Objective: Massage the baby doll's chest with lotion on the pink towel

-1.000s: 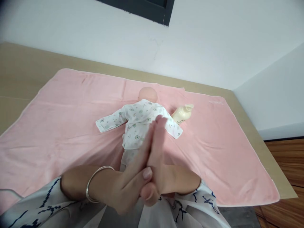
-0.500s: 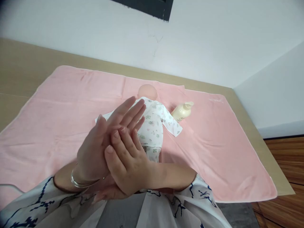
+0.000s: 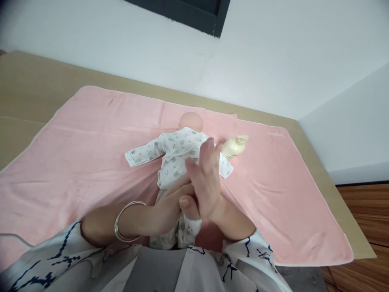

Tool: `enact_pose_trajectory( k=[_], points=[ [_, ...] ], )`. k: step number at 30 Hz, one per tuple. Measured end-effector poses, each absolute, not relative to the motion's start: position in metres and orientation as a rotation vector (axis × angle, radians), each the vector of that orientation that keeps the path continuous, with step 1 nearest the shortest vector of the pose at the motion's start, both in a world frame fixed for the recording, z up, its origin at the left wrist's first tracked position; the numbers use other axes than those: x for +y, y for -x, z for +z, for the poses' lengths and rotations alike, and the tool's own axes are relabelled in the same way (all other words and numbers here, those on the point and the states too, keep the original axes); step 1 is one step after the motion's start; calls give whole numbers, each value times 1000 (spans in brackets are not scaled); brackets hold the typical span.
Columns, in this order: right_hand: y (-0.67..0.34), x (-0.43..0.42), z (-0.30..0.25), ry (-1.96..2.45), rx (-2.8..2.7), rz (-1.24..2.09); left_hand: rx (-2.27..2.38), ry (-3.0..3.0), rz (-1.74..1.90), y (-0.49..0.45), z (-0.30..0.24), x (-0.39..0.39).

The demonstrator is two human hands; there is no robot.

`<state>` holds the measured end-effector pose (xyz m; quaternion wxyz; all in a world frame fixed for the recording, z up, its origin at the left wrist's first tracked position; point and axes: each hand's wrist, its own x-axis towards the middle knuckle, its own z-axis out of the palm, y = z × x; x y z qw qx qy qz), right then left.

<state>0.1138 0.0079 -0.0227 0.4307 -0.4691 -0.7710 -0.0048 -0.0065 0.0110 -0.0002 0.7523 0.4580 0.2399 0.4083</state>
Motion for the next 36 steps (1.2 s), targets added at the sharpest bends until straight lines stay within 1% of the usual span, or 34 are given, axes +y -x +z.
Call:
enact_pose_trajectory(
  k=[2, 3, 6, 7, 10, 14, 19, 22, 24, 26, 29, 32, 36],
  points=[
    [-116, 27, -28, 1042, -1820, -55, 545, -1063, 1012, 3, -6, 26],
    [-116, 37, -34, 997, -1798, -47, 607, -1117, 1147, 1, -14, 38],
    [-115, 65, -61, 1008, -1777, -38, 850, -1443, 1490, -3, -54, 88],
    [-114, 73, -70, 1050, -1782, -58, 900, -1613, 1541, -2, -69, 105],
    [-112, 91, -93, 1240, -1930, -16, 1036, -1900, 1508, 5, -111, 145],
    [-115, 102, -100, 1407, -2180, 71, 1123, -1893, 1434, 11, -140, 155],
    [-134, 117, -95, 1381, -2270, 150, 1134, -1926, 1406, 8, -140, 146],
    [-139, 117, -95, 1557, -2195, 158, 1194, -1919, 1378, 8, -136, 143],
    [-135, 108, -94, 1729, -2114, 125, 1222, -1910, 1373, 9, -135, 141],
    [-127, 96, -93, 1811, -2098, 81, 1206, -1924, 1401, 11, -135, 141],
    [-120, 86, -90, 1706, -2251, 71, 1172, -1948, 1443, 12, -138, 142],
    [-128, 96, -86, 1615, -2358, 143, 1164, -1961, 1452, 12, -139, 142],
    [-138, 110, -87, 1815, -2164, 171, 1156, -1992, 1443, 12, -138, 141]
  ],
)
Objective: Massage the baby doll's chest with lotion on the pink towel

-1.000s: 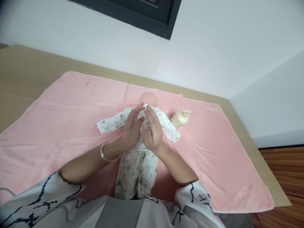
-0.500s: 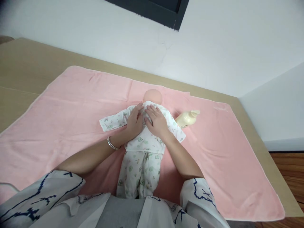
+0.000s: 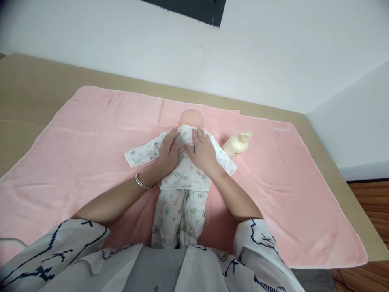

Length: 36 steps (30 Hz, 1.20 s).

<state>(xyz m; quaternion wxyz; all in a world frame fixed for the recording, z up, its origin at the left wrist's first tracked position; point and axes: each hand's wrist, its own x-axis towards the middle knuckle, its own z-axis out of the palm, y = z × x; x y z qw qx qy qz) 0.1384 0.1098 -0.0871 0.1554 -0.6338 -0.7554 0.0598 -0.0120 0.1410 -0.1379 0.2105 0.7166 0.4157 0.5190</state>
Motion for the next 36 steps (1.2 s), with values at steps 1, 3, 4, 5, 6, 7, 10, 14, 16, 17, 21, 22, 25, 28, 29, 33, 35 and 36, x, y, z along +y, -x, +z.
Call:
enact_pose_trajectory(
  k=[1, 3, 4, 5, 6, 7, 10, 14, 16, 17, 21, 22, 25, 28, 29, 33, 35, 36],
  points=[
    [-137, 108, -88, 1853, -2119, 145, 1162, -1998, 1431, 12, -137, 141],
    [-129, 99, -88, 1829, -2131, 87, 1177, -2003, 1423, 13, -137, 140],
    [-125, 94, -88, 1772, -2188, 70, 1180, -2003, 1424, 13, -137, 140],
    [-122, 90, -88, 1698, -2264, 67, 1179, -2003, 1428, 13, -138, 141],
    [-120, 88, -87, 1623, -2341, 78, 1177, -2001, 1438, 13, -138, 141],
    [-121, 89, -87, 1566, -2399, 98, 1177, -2002, 1449, 13, -139, 142],
    [-133, 104, -88, 1570, -2370, 173, 1157, -2028, 1492, 13, -140, 143],
    [-147, 121, -94, 1762, -2118, 202, 1154, -2071, 1495, 13, -140, 139],
    [-144, 118, -95, 1865, -2032, 146, 1185, -2093, 1432, 13, -139, 139],
    [-141, 114, -95, 1903, -2012, 107, 1212, -2100, 1390, 13, -139, 140],
    [-123, 90, -93, 1931, -2003, -43, 1323, -2134, 1203, 14, -139, 154],
    [-120, 84, -92, 1916, -2008, -66, 1334, -2152, 1163, 14, -139, 158],
    [-114, 78, -91, 1881, -2034, -83, 1347, -2211, 1093, 12, -134, 160],
    [-119, 89, -90, 1861, -2062, 13, 1382, -2297, 1033, 6, -125, 142],
    [-122, 96, -90, 1857, -2055, 63, 1384, -2341, 1001, 4, -122, 133],
    [-132, 115, -87, 1877, -1993, 224, 1316, -2503, 879, 0, -113, 108],
    [-130, 113, -86, 1890, -1998, 252, 1290, -2517, 853, 3, -112, 110],
    [-127, 110, -86, 1892, -2012, 250, 1278, -2512, 844, 5, -112, 115]
  ],
)
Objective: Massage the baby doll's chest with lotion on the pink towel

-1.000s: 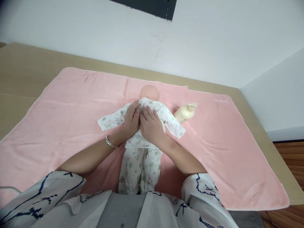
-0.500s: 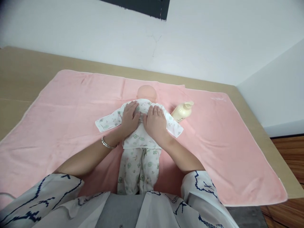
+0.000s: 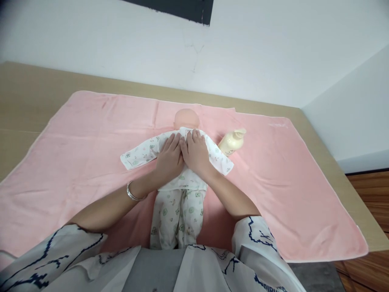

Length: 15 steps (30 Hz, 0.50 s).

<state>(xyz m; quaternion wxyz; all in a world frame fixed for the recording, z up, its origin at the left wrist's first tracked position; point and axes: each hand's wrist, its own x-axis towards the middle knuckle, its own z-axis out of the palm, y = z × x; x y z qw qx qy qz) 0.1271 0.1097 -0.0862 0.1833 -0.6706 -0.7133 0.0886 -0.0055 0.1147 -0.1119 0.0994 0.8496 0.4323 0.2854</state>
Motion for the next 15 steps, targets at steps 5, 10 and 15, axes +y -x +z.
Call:
enact_pose_trajectory(
  k=[5, 10, 15],
  points=[
    [-115, 93, -88, 1863, -2071, 185, 1291, -2429, 721, 14, -112, 146],
    [-134, 115, -90, 1846, -2023, 224, 1424, -2400, 739, 6, -106, 129],
    [-135, 114, -87, 1907, -2065, 137, 1358, -2449, 731, 7, -107, 127]
  ],
)
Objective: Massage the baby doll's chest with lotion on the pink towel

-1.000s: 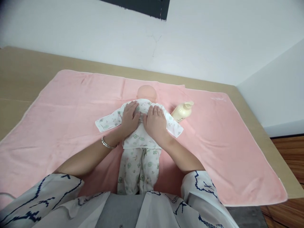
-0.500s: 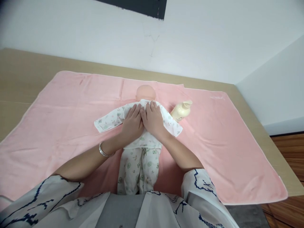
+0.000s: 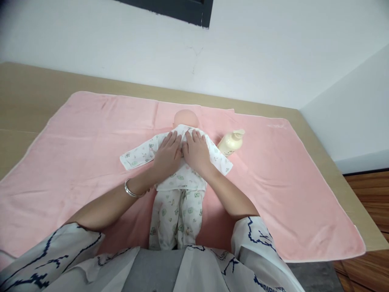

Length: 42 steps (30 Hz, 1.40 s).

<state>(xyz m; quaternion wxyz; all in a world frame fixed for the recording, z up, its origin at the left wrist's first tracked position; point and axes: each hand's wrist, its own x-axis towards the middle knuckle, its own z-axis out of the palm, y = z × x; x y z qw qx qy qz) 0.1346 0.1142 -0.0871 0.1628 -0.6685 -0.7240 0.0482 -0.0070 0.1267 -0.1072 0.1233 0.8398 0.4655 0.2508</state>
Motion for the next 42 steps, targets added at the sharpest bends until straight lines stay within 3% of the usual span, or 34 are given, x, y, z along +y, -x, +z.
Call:
enact_pose_trajectory(
  k=[5, 15, 23, 30, 42],
  points=[
    [-120, 85, -73, 1905, -2233, 0, 1424, -2436, 720, 14, -109, 157],
    [-146, 121, -81, 1930, -2146, 174, 1503, -2554, 602, 3, -95, 116],
    [-118, 86, -81, 1899, -2179, 28, 1466, -2469, 557, 15, -102, 156],
    [-150, 122, -86, 1741, -2151, 94, 1541, -2593, 464, 3, -90, 116],
    [-131, 102, -87, 1788, -2156, -55, 1475, -2471, 682, 9, -105, 147]
  ],
)
